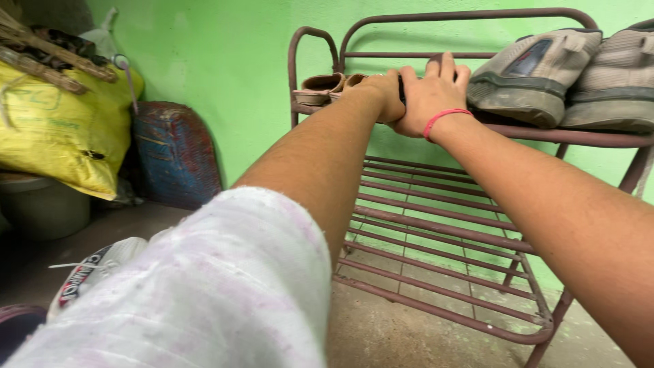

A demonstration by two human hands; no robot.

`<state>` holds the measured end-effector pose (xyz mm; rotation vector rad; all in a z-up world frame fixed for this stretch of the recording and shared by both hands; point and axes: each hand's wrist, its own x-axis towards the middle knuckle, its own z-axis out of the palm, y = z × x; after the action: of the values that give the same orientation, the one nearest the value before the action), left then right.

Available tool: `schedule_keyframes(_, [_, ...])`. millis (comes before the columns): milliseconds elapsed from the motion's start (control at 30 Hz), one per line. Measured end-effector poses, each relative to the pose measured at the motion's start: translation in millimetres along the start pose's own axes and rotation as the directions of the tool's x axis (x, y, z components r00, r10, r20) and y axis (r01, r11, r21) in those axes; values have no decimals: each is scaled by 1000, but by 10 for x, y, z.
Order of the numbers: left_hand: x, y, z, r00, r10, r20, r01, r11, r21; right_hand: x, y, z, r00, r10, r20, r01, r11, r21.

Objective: The person organizes footwear on a metal rack by hand, removing various shoes and sandals and placing them on the ground before returning them to the shelves.

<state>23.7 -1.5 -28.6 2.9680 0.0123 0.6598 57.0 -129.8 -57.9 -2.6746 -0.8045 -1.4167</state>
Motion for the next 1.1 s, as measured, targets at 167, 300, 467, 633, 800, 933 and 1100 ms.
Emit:
schedule_keyframes(167, [189,-25,68,999,17,-44,-27,969,-245,7,-113,-272,976,131,171,-132,991,-7])
schedule_keyframes(300, [192,87,22,995,-80,-60,65,973,-220,-53,-184,-454,909,341,239,-337,940,-60])
schedule_keyframes(467, [191,162,100,985,-81,-151,51,981,-189,63,-70,-394,885,376,275,-377,925,-51])
schedule_keyframes(633, [141,189,160,960,-18,-279,-48,972,-229,47,192,-166,943,321,89,-327,943,67])
schedule_keyframes(800, [55,254,45,936,22,-350,-106,969,-223,-9,277,-91,909,389,-151,-365,916,165])
schedule_keyframes(933, [-107,265,-66,860,9,-510,-163,952,-258,-185,210,-84,886,394,-243,-336,909,248])
schedule_keyframes(1100, [-287,232,-216,826,39,-563,-201,952,-229,-207,110,-175,833,478,-280,-366,854,369])
